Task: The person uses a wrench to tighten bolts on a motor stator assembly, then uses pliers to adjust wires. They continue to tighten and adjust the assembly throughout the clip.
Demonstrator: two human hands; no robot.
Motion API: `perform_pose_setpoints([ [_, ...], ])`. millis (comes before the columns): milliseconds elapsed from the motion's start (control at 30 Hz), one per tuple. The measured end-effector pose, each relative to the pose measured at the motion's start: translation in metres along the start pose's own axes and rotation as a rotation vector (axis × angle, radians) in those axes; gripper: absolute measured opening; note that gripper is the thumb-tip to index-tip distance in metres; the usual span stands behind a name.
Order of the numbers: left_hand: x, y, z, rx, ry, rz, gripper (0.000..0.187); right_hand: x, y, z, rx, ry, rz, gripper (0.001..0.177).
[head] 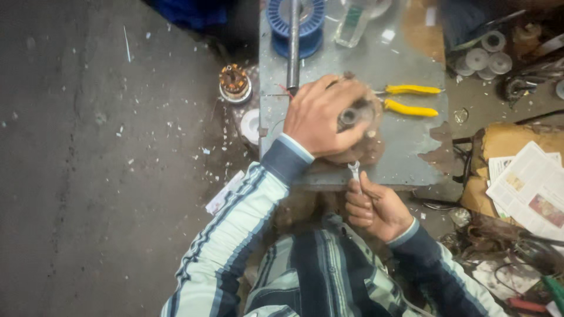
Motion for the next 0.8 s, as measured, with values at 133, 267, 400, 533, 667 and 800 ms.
perform_pose_setpoints([
  [133, 0.007, 0.000, 0.011, 0.029, -0.066, 0.031, 0.049, -0.003, -0.003, 0.010, 0.034, 0.132, -0.193, 0.040],
  [267, 0.019, 0.012, 0.025, 0.030, -0.055, 0.124, 0.056, -0.006, 0.004, 0.002, 0.101, 0.230, -0.340, 0.041],
  [400, 0.017, 0.010, 0.030, 0.013, -0.025, 0.189, 0.054, -0.007, 0.006, 0.014, 0.202, 0.313, -0.307, 0.039],
  [533, 0.014, 0.001, 0.031, 0.050, 0.007, 0.199, 0.056, -0.009, 0.004, 0.053, 0.450, 0.439, -0.227, 0.038],
  [667, 0.016, 0.014, 0.026, 0.035, 0.014, 0.183, 0.051, -0.027, 0.006, 0.077, 0.675, 0.539, -0.060, 0.038],
  [800, 0.013, 0.004, 0.028, -0.024, 0.033, 0.153, 0.046, -0.042, 0.007, 0.091, 0.521, 0.869, -0.166, 0.038],
])
Point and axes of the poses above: each hand's wrist, its own y-axis away from the middle knuckle, its own x-axis out of the palm, z = x × y, the point moved 3 cm from there along -y, towards the middle knuckle, and after that the axes turned 12 degrees about y, right-handed, at the moved point
